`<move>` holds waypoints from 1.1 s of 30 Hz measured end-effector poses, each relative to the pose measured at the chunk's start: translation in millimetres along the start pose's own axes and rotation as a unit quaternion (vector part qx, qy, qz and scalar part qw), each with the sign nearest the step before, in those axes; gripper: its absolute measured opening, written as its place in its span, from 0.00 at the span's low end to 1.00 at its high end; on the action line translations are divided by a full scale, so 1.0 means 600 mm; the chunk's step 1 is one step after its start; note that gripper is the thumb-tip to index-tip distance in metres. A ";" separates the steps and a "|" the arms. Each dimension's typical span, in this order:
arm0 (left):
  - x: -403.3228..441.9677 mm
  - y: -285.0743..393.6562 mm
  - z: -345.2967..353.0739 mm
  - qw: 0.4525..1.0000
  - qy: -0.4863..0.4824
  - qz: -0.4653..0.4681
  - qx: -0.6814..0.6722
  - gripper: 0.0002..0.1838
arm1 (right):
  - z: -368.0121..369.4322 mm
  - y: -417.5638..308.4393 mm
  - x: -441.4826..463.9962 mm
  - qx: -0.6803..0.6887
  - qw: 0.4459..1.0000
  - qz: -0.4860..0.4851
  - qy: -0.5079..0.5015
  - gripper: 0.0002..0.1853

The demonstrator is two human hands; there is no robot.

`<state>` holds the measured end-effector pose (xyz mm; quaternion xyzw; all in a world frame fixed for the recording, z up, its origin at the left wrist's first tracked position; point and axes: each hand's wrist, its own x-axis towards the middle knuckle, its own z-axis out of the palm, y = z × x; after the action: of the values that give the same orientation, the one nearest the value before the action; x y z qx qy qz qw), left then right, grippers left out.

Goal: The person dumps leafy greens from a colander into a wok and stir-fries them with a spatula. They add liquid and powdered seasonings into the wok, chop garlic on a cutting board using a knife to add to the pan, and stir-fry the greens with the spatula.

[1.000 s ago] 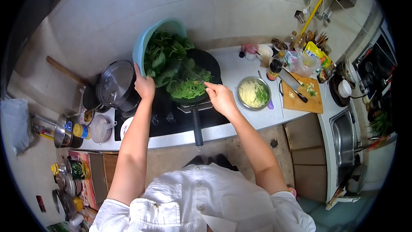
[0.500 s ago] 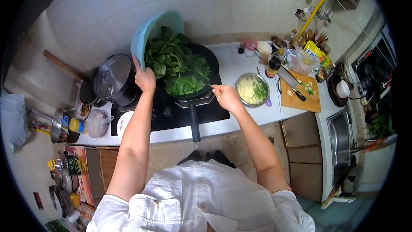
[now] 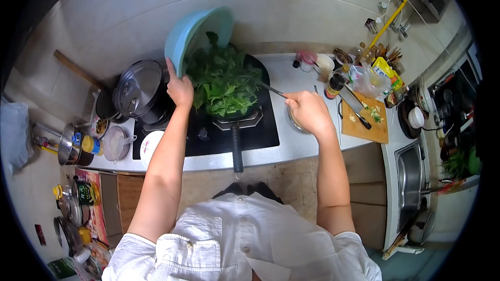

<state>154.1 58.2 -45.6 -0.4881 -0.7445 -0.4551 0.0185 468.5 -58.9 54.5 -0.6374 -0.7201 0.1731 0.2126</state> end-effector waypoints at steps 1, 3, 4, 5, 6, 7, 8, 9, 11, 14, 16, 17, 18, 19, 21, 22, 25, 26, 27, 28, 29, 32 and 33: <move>0.001 0.000 0.000 1.000 0.001 -0.002 0.001 0.41 | -0.001 -0.006 -0.002 0.000 1.000 -0.002 -0.002 0.11; 0.000 0.004 -0.002 1.000 -0.019 -0.004 0.010 0.41 | 0.006 -0.023 -0.003 0.007 0.997 -0.048 0.052 0.12; -0.003 0.006 -0.003 1.000 -0.019 -0.005 0.010 0.41 | 0.021 -0.031 0.002 -0.013 0.992 -0.090 0.091 0.12; -0.007 0.008 -0.005 1.000 -0.025 0.000 0.005 0.41 | 0.069 -0.010 0.026 0.012 0.983 -0.135 0.126 0.12; -0.012 0.010 -0.006 1.000 -0.030 0.005 0.001 0.41 | 0.091 -0.016 0.034 0.009 0.982 -0.133 0.132 0.12; -0.015 0.011 -0.006 1.000 -0.030 0.006 0.001 0.41 | 0.111 -0.027 0.041 0.007 0.982 -0.131 0.138 0.13; -0.019 0.010 -0.006 0.999 -0.030 0.015 -0.005 0.41 | 0.134 -0.032 0.050 -0.002 0.983 -0.120 0.140 0.13; -0.022 0.011 -0.005 0.999 -0.030 0.024 -0.010 0.41 | 0.157 -0.034 0.058 -0.012 0.984 -0.109 0.142 0.13; -0.029 0.019 -0.008 0.999 -0.034 0.023 -0.009 0.41 | 0.193 -0.023 0.079 -0.006 0.981 -0.123 0.147 0.14; -0.033 0.019 -0.008 0.997 -0.030 0.058 -0.032 0.41 | 0.225 0.003 0.110 -0.013 0.972 -0.180 0.149 0.15; -0.030 0.016 -0.013 0.997 -0.032 0.055 -0.037 0.41 | 0.220 0.024 0.112 -0.030 0.973 -0.180 0.141 0.15; -0.028 0.014 -0.015 0.997 -0.035 0.049 -0.042 0.41 | 0.216 0.036 0.113 -0.048 0.974 -0.180 0.131 0.15; -0.025 0.013 -0.015 0.997 -0.034 0.049 -0.042 0.41 | 0.192 0.033 0.101 -0.085 0.970 -0.192 0.121 0.16; -0.023 0.011 -0.014 0.997 -0.019 0.069 -0.037 0.41 | 0.181 0.036 0.091 -0.086 0.970 -0.193 0.120 0.16; -0.018 0.012 -0.012 0.996 -0.004 0.086 -0.034 0.41 | 0.167 0.046 0.071 -0.148 0.965 -0.192 0.102 0.16; -0.015 0.017 -0.014 0.995 0.007 0.089 -0.033 0.41 | 0.163 0.049 0.059 -0.154 0.965 -0.190 0.097 0.15; -0.002 0.027 -0.025 0.995 0.032 0.091 -0.033 0.39 | 0.164 0.064 0.036 -0.143 0.970 -0.170 0.098 0.16; 0.003 0.029 -0.030 0.995 0.044 0.075 -0.041 0.39 | 0.166 0.071 0.034 -0.143 0.971 -0.166 0.096 0.16; 0.008 0.029 -0.033 0.995 0.056 0.060 -0.049 0.38 | 0.171 0.077 0.033 -0.142 0.971 -0.167 0.097 0.16; 0.013 0.026 -0.037 0.994 0.072 0.059 -0.057 0.37 | 0.177 0.084 0.033 -0.150 0.972 -0.159 0.088 0.16; 0.018 0.025 -0.044 0.993 0.079 0.054 -0.065 0.37 | 0.183 0.090 0.034 -0.157 0.973 -0.151 0.079 0.16; 0.018 0.028 -0.081 0.993 0.088 0.015 -0.075 0.36 | 0.196 0.110 0.043 -0.144 0.976 -0.153 0.058 0.15; 0.026 0.010 -0.085 0.989 0.110 0.043 -0.088 0.34 | 0.191 0.110 0.047 -0.143 0.975 -0.161 0.058 0.15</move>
<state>129.3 34.5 -4.2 -0.4665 -0.6730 -0.5687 0.0771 461.3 -20.2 -74.7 -0.5462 -0.8168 -0.0047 0.1857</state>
